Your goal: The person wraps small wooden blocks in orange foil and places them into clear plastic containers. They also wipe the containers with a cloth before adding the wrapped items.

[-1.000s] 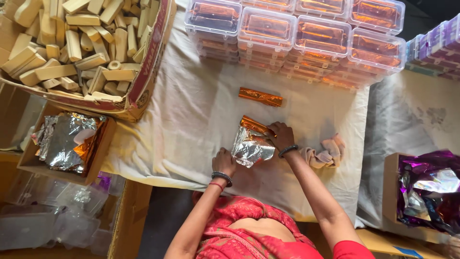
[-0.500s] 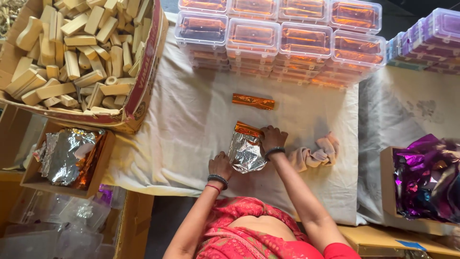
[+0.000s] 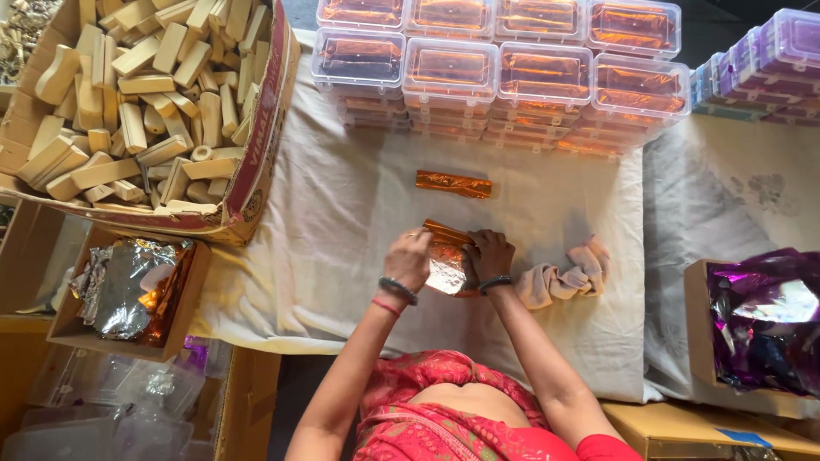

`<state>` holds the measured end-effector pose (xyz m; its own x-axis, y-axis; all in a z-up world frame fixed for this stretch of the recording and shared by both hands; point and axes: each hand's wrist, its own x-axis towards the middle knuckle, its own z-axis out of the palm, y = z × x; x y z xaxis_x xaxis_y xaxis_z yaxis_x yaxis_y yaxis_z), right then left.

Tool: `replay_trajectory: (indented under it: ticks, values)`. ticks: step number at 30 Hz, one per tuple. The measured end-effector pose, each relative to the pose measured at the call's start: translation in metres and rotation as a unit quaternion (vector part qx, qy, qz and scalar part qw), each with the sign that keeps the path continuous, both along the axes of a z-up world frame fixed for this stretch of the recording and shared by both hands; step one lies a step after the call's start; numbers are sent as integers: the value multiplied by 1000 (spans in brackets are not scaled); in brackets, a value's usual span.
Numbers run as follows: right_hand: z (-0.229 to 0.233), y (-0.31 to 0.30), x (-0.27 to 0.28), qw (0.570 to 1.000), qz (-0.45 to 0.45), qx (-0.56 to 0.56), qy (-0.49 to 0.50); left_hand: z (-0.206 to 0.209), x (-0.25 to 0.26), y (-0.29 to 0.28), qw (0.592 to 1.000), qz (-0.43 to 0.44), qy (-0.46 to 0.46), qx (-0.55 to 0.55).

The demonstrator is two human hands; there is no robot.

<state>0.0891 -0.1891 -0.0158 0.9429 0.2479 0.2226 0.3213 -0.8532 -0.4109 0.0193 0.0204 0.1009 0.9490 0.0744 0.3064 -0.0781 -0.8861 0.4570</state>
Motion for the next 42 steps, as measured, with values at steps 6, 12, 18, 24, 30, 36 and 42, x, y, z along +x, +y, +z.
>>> replay_trajectory:
  ticks: [6,12,18,24,30,36,42]
  values:
    - [14,0,1,1000,17,-5,5,-83,29,-36,976,-187,106,43]
    - [25,2,0,1000,22,2,-2,-93,2,-41,960,-146,234,-43]
    - [20,-2,-2,999,33,6,-13,-118,24,-30,932,-5,282,-229]
    - [21,-5,7,999,53,8,-4,-112,24,-33,918,51,319,-229]
    - [28,-2,0,989,118,-28,-90,-103,19,-44,932,33,286,-220]
    - [28,-2,-5,981,133,-50,-131,-103,15,-52,934,32,326,-143]
    - [30,-5,-7,975,162,-46,-145,-135,24,-51,929,53,304,-205]
